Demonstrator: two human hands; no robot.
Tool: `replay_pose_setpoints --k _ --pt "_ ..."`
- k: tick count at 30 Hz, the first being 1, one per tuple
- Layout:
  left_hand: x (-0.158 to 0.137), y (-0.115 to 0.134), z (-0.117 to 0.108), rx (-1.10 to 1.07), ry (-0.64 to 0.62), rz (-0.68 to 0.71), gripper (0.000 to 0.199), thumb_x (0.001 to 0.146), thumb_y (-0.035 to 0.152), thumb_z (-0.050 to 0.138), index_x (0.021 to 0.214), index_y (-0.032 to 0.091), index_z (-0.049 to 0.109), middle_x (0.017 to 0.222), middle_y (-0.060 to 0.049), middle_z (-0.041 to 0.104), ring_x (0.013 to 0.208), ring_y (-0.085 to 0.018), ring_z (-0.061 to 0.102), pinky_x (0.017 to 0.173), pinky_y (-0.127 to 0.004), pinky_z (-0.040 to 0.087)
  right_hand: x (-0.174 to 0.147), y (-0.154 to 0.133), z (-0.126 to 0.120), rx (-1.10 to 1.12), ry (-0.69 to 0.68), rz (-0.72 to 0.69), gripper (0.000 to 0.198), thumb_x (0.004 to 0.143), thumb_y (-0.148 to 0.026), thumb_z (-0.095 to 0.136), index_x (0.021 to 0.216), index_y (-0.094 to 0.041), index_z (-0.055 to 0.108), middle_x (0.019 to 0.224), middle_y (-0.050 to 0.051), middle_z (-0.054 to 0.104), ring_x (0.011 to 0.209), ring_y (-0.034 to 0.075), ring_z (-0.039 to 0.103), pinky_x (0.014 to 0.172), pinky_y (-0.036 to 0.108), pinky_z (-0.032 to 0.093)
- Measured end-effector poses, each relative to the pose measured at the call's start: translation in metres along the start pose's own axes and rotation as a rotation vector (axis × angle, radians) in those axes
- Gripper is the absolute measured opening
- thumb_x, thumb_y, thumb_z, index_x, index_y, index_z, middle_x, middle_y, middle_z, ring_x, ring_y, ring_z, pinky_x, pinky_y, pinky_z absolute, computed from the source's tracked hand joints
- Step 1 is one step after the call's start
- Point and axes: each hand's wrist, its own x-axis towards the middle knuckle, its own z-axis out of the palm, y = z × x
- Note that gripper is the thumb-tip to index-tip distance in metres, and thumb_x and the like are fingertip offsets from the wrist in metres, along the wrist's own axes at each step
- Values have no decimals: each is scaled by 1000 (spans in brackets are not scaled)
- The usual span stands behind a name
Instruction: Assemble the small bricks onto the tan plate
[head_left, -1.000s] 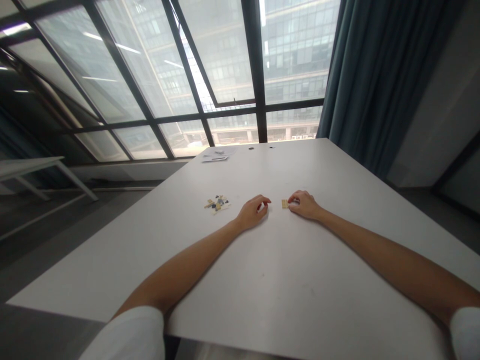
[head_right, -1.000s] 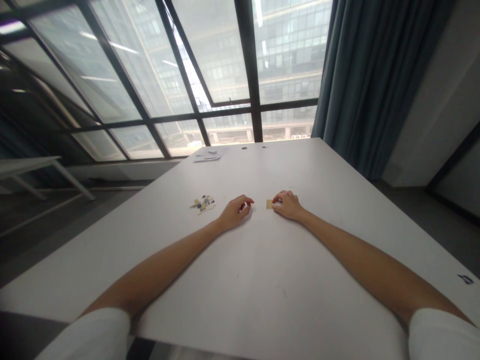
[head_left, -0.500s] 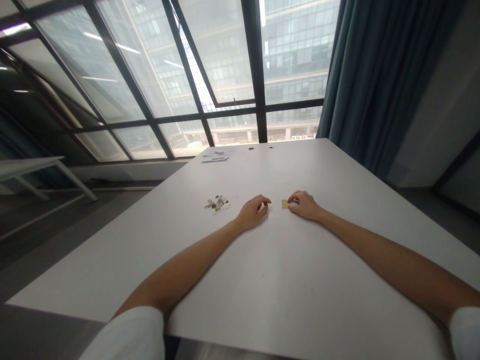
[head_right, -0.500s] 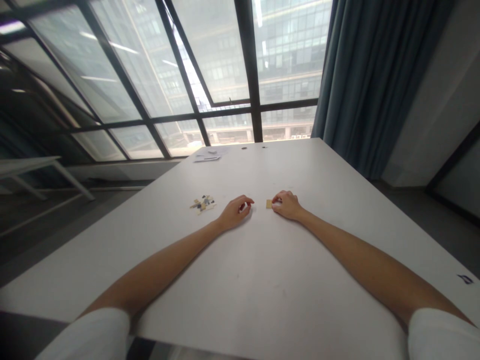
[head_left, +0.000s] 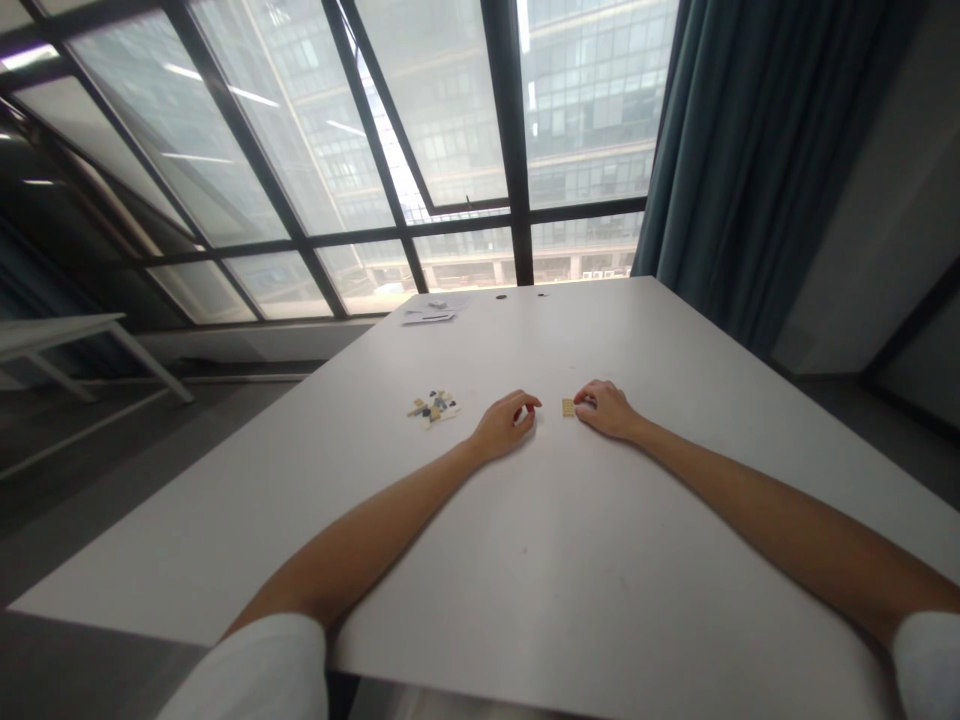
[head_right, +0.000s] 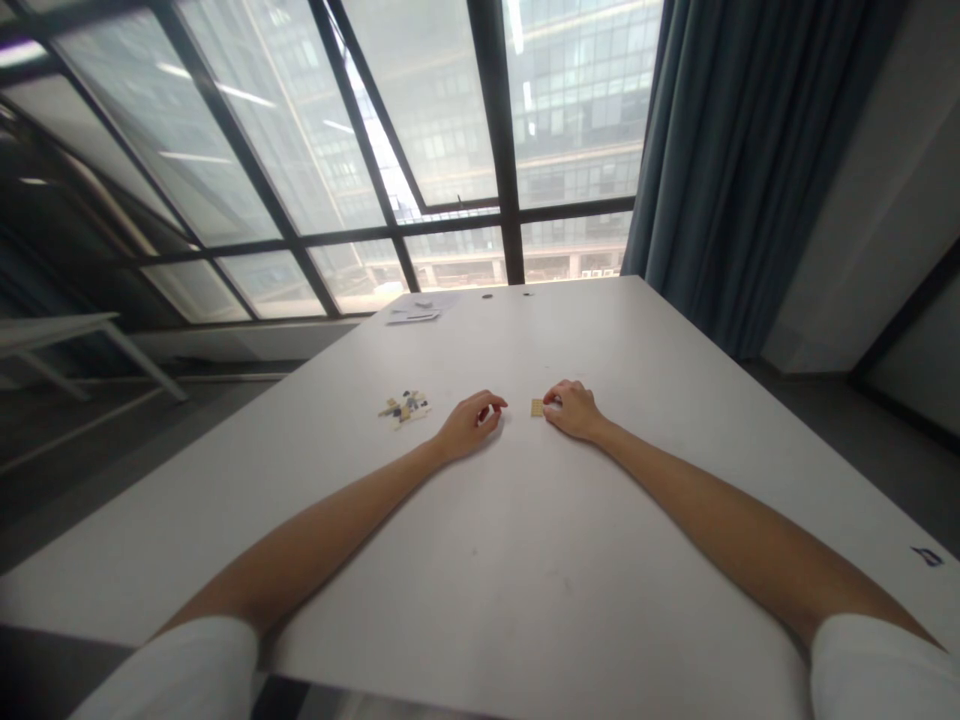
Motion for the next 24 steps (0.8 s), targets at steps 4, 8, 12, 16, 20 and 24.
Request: replay_pose_setpoints --k 4,8,12,16,20,24 --pt "0 -2 0 -1 -1 4 25 90 19 50 110 20 65 93 -3 65 67 -11 50 69 -26 44 0 0 0 -1 5 -7 19 82 -29 63 95 -21 75 110 7 69 106 25 57 92 36 42" --pt "0 -2 1 -4 2 9 24 90 19 50 110 19 65 94 -2 65 67 -11 50 70 -25 45 -2 1 0 6 20 -7 17 82 -29 63 92 -20 74 104 7 70 100 23 58 89 34 43" --pt "0 0 1 -4 -2 3 25 90 19 50 109 19 65 94 -3 66 67 -11 50 69 -26 45 -4 1 -2 16 18 -22 17 78 -30 65 88 -20 74 102 7 70 98 22 59 87 32 43" --pt "0 0 1 -3 -4 -2 26 89 19 50 110 19 65 93 -3 65 67 -12 50 69 -26 45 -5 0 -2 16 20 -34 19 74 -31 68 90 -22 76 106 6 71 104 24 59 92 34 43" --pt "1 0 1 -6 -3 6 25 90 19 50 110 19 65 94 -3 65 67 -12 50 69 -26 45 -5 -1 -2 8 14 -29 21 74 -31 69 92 -22 76 109 7 71 105 25 59 93 35 43" --pt "1 0 1 -9 -3 0 25 90 19 50 110 20 65 93 -3 65 67 -11 50 69 -26 45 -5 -2 -3 6 6 -26 20 74 -30 68 91 -21 75 108 7 71 105 25 59 92 35 43"
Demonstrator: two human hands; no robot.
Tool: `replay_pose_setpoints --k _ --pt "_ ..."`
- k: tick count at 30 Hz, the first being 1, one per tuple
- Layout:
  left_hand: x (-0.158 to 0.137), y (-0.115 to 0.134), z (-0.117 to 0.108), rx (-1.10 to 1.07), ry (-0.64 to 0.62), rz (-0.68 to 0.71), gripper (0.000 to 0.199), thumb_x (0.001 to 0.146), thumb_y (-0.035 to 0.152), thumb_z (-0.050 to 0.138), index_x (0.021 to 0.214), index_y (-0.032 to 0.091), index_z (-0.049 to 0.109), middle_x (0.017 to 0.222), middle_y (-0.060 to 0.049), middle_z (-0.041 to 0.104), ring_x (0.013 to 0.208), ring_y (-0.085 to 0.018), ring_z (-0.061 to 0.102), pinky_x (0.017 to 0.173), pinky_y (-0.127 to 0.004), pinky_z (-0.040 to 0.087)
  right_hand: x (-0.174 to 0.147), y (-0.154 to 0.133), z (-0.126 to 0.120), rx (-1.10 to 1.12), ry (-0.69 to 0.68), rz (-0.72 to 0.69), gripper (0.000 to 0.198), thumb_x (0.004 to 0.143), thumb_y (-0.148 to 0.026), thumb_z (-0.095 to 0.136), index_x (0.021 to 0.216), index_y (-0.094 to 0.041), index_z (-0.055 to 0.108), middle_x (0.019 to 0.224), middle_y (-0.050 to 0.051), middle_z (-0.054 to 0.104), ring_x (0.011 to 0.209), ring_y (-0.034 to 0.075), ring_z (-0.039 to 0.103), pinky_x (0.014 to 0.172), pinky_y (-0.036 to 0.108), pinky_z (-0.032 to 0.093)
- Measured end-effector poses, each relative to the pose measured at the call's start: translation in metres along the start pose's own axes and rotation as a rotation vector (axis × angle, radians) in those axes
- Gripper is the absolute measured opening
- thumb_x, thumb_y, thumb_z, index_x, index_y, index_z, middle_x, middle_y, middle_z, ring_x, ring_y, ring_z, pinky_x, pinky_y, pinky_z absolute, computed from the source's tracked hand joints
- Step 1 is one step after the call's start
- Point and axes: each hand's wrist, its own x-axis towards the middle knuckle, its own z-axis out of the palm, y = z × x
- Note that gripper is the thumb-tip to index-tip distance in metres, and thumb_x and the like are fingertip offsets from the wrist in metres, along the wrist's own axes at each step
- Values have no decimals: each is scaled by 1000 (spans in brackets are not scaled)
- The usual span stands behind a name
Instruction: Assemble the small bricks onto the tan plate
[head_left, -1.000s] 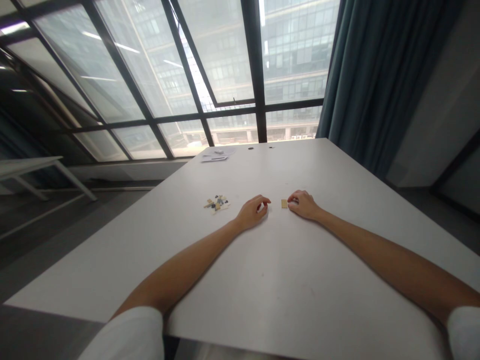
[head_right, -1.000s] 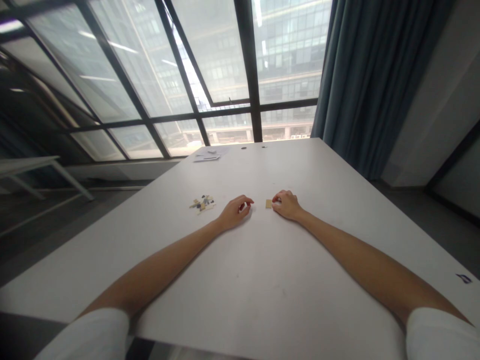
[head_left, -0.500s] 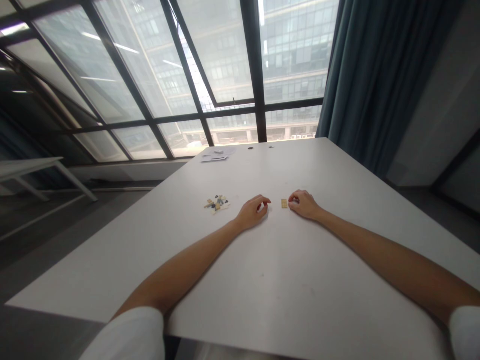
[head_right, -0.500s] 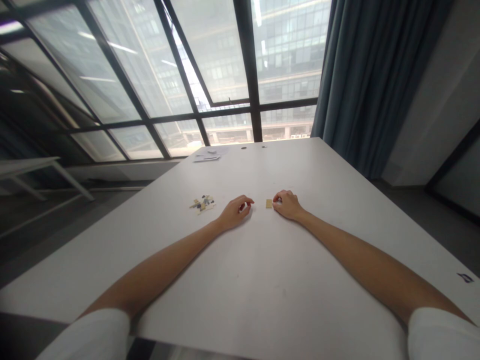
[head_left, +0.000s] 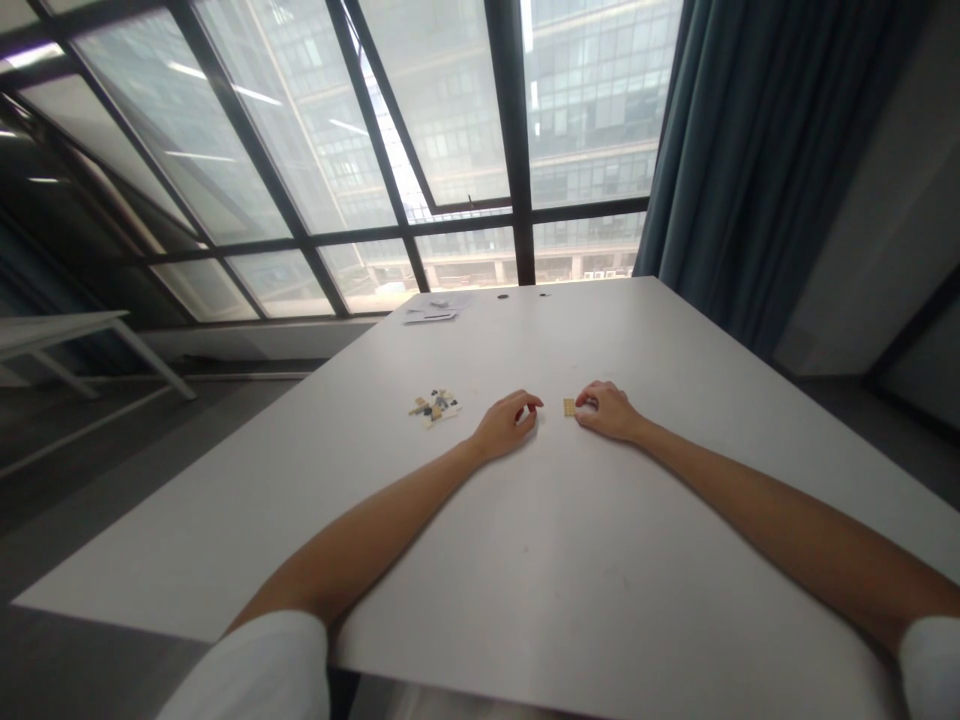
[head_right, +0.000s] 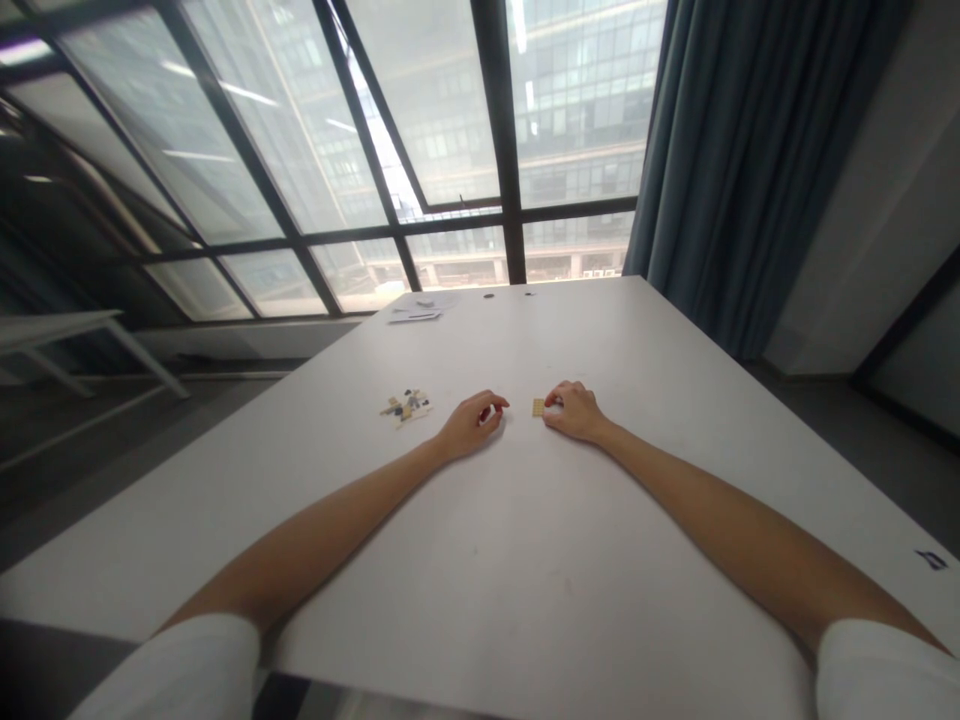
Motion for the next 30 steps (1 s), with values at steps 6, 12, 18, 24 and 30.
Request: replay_pose_setpoints --k 6,12,18,24,30 --pt "0 -1 0 0 -1 8 24 90 19 51 110 19 65 94 -2 65 67 -11 49 69 -26 45 0 -1 -1 1 -5 2 20 75 -31 68 91 -21 75 107 6 71 103 25 59 91 35 43" --pt "0 0 -1 -3 -3 1 24 91 20 50 110 20 65 93 -2 65 67 -11 50 69 -26 45 0 -1 -1 1 1 -1 20 76 -30 67 91 -21 75 107 6 70 104 25 59 91 35 42" --pt "0 -3 2 0 -6 7 24 90 19 50 110 19 64 94 -2 65 67 -11 50 69 -25 44 0 0 0 2 1 -1 21 77 -30 67 94 -20 75 106 7 71 103 24 59 90 34 42" --pt "0 -2 2 4 -10 8 24 90 19 50 110 19 65 94 -2 65 67 -11 50 70 -25 44 4 5 5 -7 11 -12 25 85 -27 59 104 -21 76 115 7 70 109 25 58 94 35 41" --pt "0 1 -1 6 -11 -5 25 90 19 50 109 19 65 93 -3 66 67 -11 50 70 -25 45 4 5 6 -10 16 -8 26 85 -28 61 105 -20 75 114 8 70 107 24 58 93 36 41"
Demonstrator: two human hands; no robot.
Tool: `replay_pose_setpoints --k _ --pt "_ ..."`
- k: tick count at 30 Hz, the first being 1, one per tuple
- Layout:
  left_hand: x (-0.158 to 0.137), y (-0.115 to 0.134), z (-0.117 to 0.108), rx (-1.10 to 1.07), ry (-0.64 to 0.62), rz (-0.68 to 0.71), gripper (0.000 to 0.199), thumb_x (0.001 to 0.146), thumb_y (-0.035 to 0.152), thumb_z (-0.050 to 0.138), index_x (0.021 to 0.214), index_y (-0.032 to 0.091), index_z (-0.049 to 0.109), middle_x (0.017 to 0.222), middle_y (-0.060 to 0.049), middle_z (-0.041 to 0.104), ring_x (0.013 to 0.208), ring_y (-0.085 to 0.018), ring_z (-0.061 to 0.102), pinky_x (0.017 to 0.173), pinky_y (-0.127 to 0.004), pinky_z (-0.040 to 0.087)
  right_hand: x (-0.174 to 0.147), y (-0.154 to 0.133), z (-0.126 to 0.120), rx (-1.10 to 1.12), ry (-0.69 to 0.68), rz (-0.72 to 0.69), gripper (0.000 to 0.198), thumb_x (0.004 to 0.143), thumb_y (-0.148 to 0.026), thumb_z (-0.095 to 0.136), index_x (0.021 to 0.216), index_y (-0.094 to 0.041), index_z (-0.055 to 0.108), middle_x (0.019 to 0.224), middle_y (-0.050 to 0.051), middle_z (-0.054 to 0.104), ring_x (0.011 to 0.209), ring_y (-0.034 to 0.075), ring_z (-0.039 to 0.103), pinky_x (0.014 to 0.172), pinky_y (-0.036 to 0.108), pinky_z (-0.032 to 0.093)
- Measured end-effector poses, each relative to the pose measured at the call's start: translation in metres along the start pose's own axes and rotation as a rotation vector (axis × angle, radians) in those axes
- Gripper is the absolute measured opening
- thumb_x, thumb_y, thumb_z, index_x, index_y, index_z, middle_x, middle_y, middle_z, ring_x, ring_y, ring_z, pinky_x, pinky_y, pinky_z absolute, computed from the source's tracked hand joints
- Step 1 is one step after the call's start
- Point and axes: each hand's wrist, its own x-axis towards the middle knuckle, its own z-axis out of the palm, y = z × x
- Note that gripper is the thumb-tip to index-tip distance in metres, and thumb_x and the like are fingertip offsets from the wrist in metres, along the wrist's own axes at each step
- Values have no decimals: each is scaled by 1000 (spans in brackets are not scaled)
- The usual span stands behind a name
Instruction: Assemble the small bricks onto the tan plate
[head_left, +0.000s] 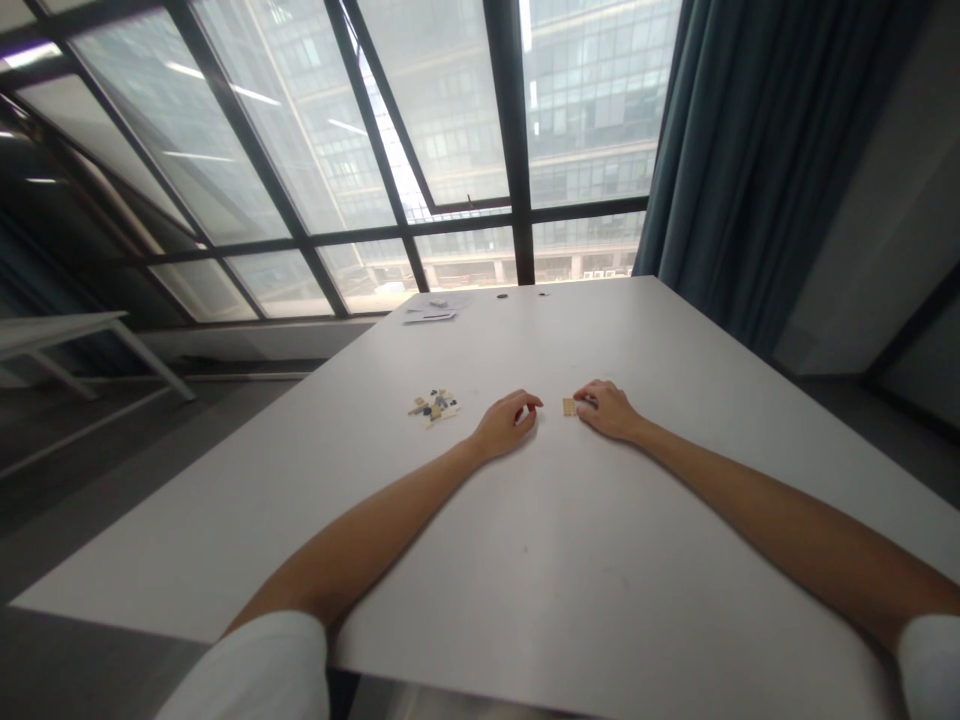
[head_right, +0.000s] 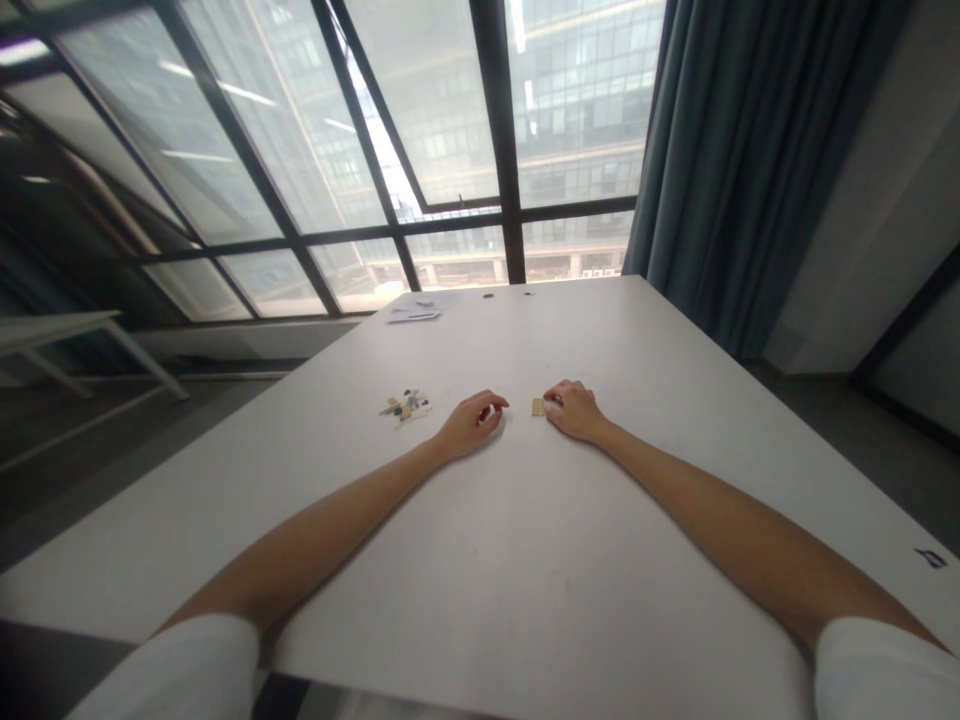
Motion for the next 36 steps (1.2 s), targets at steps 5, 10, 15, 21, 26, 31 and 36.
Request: replay_pose_setpoints --k 5,10,15,21,26,31,36 --pt "0 -1 0 -7 7 5 25 90 20 50 110 19 65 94 -3 66 67 -11 50 70 -25 45 -1 -1 -1 -5 -2 0 27 81 -28 64 105 -20 74 112 8 70 106 24 58 92 35 42" --pt "0 -1 0 -7 0 1 25 90 20 50 109 19 65 94 -3 66 67 -11 51 70 -25 45 -2 -2 -2 -9 -2 -6 27 80 -28 65 104 -20 75 113 8 70 108 25 58 92 35 42" --pt "0 -2 1 -8 3 6 25 90 20 50 110 19 65 94 -3 66 67 -11 50 69 -25 45 -1 -2 -1 -10 -5 -7 27 81 -29 65 104 -20 75 113 8 70 108 25 58 93 36 42" --pt "-1 -4 2 -3 1 9 25 90 19 50 110 19 65 93 -3 65 67 -11 50 69 -26 44 -1 -2 -1 -19 -4 -14 27 81 -29 65 104 -20 75 114 8 70 108 25 58 92 35 42" --pt "-1 -3 1 -6 2 8 25 90 19 50 110 19 65 93 -3 65 66 -11 50 69 -25 44 -2 -4 -2 -20 -9 -12 27 81 -29 65 104 -20 75 114 8 70 108 25 58 92 34 42" --pt "-1 -3 1 -10 1 0 26 90 20 50 111 19 64 94 -3 65 66 -11 50 69 -26 44 -2 -4 -3 -18 -1 -13 27 81 -29 64 104 -21 75 113 7 70 108 25 59 93 34 42" --pt "-1 -3 1 -1 1 5 26 90 20 49 112 19 64 94 -3 65 67 -11 50 70 -26 44 -3 -4 -4 2 -4 -13 26 80 -28 65 102 -19 75 111 8 70 106 24 59 93 33 42"
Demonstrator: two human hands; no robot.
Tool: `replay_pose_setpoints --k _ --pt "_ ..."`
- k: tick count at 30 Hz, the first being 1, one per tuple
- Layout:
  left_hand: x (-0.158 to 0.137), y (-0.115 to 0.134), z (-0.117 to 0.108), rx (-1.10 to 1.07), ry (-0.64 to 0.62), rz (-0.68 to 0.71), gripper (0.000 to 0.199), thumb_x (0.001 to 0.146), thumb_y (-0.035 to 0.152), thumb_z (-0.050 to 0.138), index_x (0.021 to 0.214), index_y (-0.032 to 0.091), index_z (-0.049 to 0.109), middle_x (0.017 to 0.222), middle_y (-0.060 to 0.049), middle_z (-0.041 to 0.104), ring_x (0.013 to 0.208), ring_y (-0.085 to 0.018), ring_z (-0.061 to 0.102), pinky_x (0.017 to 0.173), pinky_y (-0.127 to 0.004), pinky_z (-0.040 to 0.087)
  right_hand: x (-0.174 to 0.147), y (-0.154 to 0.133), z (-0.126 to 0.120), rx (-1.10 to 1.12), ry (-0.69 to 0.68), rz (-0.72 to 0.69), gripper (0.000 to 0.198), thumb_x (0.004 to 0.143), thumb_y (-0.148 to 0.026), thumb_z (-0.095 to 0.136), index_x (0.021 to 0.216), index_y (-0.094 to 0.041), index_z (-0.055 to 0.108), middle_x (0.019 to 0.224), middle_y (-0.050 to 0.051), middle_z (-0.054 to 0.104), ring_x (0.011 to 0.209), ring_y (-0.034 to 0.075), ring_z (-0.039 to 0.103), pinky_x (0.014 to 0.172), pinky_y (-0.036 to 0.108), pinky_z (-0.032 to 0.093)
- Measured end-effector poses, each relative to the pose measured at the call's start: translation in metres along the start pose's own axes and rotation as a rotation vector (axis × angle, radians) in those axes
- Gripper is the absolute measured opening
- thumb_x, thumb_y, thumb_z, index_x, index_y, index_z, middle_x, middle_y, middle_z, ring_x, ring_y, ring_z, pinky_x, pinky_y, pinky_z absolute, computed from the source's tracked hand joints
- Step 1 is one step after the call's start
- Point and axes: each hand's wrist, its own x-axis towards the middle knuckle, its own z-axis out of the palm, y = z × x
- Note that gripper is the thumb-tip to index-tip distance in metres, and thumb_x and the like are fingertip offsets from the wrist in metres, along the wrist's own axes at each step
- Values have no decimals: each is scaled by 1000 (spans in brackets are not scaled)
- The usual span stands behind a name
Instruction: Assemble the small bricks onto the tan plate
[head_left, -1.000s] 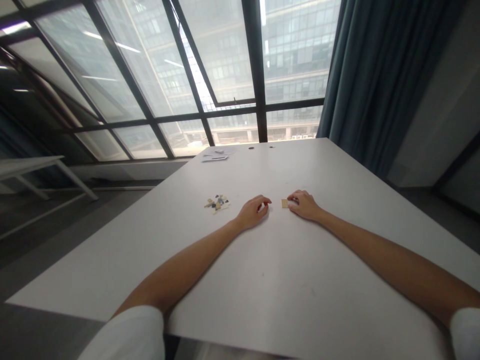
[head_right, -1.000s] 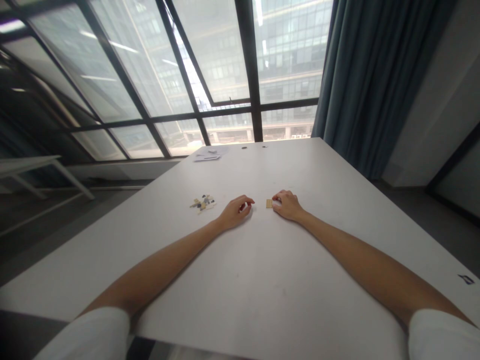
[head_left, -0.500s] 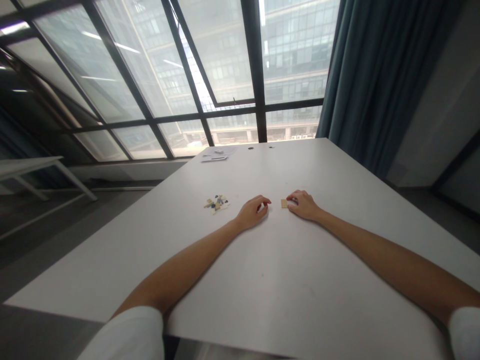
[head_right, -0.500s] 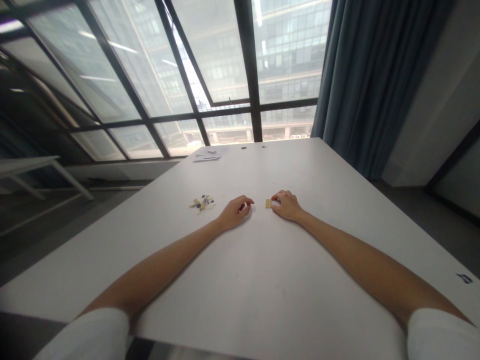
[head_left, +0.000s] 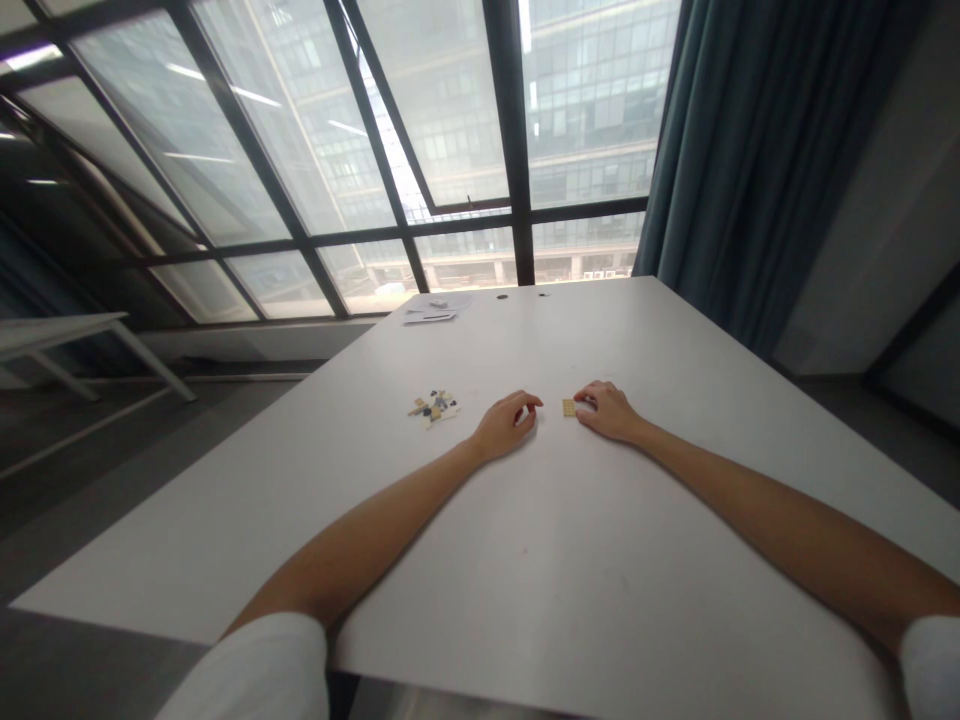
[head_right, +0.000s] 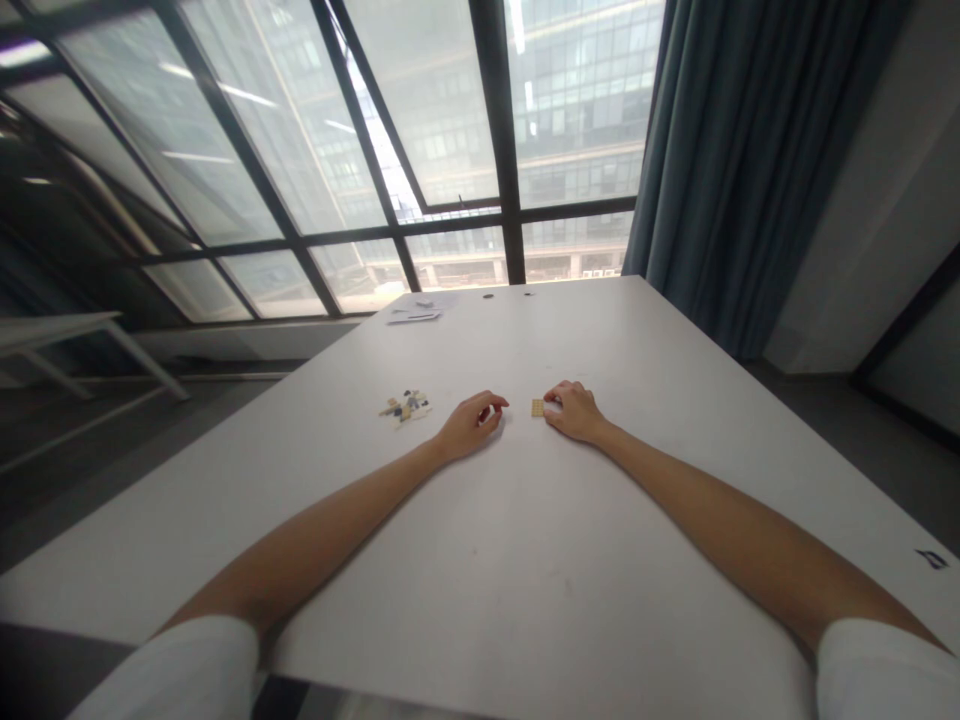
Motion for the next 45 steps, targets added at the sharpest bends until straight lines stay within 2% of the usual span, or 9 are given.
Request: replay_pose_setpoints --k 8,15,18,23,28,45 --pt "-1 3 -1 3 1 -10 26 90 20 50 111 19 65 94 -3 66 67 -11 51 70 -25 45 3 7 6 52 27 15 26 82 -24 61 103 -17 75 110 9 70 104 22 58 94 33 42" --pt "-2 -1 0 14 -13 -3 25 91 20 49 111 19 65 94 -3 66 67 -11 50 69 -25 44 9 18 12 153 273 60 26 82 -15 51 94 -13 75 98 10 69 93 21 59 94 33 43" --pt "-2 -2 1 25 -15 -3 25 91 20 49 111 19 65 95 -3 66 67 -11 50 70 -26 44 8 16 11 159 320 57 26 83 -15 50 89 -14 75 93 9 69 90 20 58 91 32 43" --pt "-2 -3 1 32 -23 -14 26 91 21 48 111 20 65 95 -3 66 68 -11 51 71 -26 45 5 8 10 106 160 26 25 81 -16 53 81 -17 77 86 7 68 86 19 57 84 29 42" --pt "-1 -3 2 33 -26 -11 27 91 21 49 112 20 65 95 -2 66 68 -12 51 71 -26 45 4 3 8 67 42 28 27 81 -16 53 83 -19 79 88 6 69 81 17 57 77 26 41" --pt "-1 1 0 38 -27 -18 27 91 21 48 111 20 65 95 -3 67 68 -12 52 70 -26 45 5 2 6 37 21 32 28 83 -17 53 87 -20 80 89 5 69 79 16 58 77 25 42"
